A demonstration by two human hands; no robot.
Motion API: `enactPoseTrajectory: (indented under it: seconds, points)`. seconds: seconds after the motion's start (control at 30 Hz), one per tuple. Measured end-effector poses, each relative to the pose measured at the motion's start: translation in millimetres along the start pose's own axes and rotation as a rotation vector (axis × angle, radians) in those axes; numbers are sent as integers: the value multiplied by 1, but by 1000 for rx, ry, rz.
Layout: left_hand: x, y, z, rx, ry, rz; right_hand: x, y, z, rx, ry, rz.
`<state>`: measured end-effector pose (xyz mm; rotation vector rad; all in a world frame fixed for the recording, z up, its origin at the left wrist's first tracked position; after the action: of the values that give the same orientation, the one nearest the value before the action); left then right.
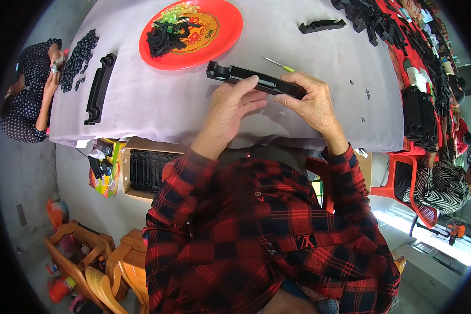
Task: The person assembles spirit levels by inserting green vials into black plastic housings, securing them with a small hand tool, and placing the assembled pieces into a cardboard box.
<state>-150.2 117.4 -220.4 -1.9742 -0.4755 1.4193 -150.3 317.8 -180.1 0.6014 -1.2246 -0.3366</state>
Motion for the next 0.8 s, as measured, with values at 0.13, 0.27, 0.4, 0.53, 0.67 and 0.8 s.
enactPoseTrajectory:
  seconds: [0.13,0.27,0.4,0.53,0.67,0.8]
  points:
    - [3,4,-18,-52,174,166,-9,0,-1,58,-39,92]
    - [-1,8,-42,41,229,503,-23,-2,1,24,212,-95]
    - [0,7,-54,-22,-103,709,-30,-6,-4,44,190,-68]
    - [-9,1,-42,-101,-777,1302,-34,-8,-7,90,119,-66]
    - [-5,-2,-28,-58,-907,1624,-36,-10,-7,87,137,-95]
    - [0,2,-17,-8,-982,1700,-38,-12,-9,55,166,-117]
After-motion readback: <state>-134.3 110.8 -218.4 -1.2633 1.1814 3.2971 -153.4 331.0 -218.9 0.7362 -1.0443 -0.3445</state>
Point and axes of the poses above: each hand's wrist, its own z-axis towards the middle knuckle, its own y-axis out of the back of the hand, x = y × z, the point moved 1 cm from there along z, towards the middle knuckle
